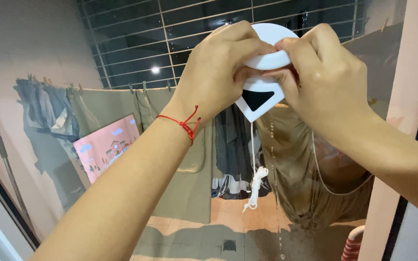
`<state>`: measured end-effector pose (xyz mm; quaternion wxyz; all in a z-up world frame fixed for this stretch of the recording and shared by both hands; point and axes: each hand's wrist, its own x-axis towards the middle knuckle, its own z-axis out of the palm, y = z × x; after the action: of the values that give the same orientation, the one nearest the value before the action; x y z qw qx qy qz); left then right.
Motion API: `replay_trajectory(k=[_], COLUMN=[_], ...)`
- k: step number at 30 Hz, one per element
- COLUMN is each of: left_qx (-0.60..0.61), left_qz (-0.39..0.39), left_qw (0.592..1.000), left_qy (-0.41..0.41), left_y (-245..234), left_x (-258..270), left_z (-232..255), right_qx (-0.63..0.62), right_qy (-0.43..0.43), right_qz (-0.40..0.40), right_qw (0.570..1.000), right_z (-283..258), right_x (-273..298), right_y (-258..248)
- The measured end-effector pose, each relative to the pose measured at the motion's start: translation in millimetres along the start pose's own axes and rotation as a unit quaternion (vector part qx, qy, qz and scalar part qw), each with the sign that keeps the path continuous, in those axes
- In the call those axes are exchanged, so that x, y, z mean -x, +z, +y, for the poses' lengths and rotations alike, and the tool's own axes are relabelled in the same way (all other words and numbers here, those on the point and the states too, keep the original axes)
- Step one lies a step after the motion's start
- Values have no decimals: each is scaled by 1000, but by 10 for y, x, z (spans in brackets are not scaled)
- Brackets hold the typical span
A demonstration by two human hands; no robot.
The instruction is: The person uses a handheld magnetic window cleaner to wipe the exterior surface of a sliding glass door. They repeatedly move the tool up and down along the glass, covering different sections of the window.
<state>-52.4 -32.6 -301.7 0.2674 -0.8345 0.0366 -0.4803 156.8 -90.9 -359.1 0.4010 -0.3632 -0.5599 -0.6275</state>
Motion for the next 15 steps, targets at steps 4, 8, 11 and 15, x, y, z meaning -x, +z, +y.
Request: replay_trajectory(k=[4,8,11,15], left_qx=[18,26,25,25], left_qz=[-3,-18,-34,-55], left_qw=[1000,999,999,997], left_qy=[12,1,5,-51], left_y=[3,35,103,118], left_x=[106,213,307,473], left_z=[76,156,225,354], right_qx=[7,14,-13,-32], right_qy=[-4,0,-2,8], right_qz=[12,-18,-18,-18], right_qw=[1000,1000,1000,999], right_z=[-79,-185,-217,-320], right_x=[111,191,333,478], right_y=[-26,-136,-160,-176])
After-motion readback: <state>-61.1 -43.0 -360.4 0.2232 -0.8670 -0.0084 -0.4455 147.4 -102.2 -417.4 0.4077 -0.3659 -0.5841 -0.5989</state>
